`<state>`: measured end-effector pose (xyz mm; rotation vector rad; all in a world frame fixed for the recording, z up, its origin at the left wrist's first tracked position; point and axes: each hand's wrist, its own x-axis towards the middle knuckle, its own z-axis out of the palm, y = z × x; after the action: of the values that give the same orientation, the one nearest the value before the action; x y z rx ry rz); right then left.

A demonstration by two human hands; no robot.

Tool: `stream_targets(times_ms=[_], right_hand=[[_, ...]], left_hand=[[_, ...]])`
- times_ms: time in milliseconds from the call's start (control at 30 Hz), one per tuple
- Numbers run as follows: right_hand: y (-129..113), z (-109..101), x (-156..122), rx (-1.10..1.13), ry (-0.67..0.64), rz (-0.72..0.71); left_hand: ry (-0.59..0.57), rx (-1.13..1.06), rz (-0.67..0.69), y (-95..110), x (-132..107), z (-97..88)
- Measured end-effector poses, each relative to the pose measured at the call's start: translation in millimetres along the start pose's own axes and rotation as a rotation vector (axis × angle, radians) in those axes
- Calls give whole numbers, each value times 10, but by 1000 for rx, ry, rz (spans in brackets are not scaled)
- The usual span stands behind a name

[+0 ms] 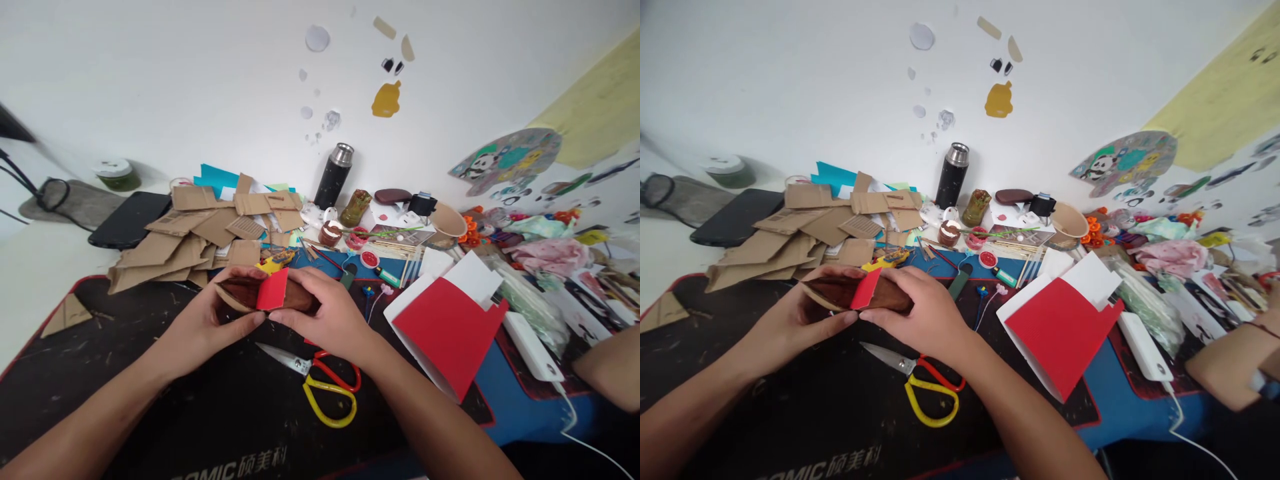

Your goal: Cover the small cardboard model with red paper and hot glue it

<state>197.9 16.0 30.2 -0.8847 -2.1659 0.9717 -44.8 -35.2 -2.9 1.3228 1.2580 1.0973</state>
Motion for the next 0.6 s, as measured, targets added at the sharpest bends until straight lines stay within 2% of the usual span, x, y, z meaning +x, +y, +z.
stream_targets(times_ms=[267, 600], right_hand=[[14, 83, -20, -13, 31, -1], [8, 161, -36, -12, 48, 54]], left_hand=[[95, -15, -19, -19, -31, 70], [134, 4, -33, 28, -37, 114]])
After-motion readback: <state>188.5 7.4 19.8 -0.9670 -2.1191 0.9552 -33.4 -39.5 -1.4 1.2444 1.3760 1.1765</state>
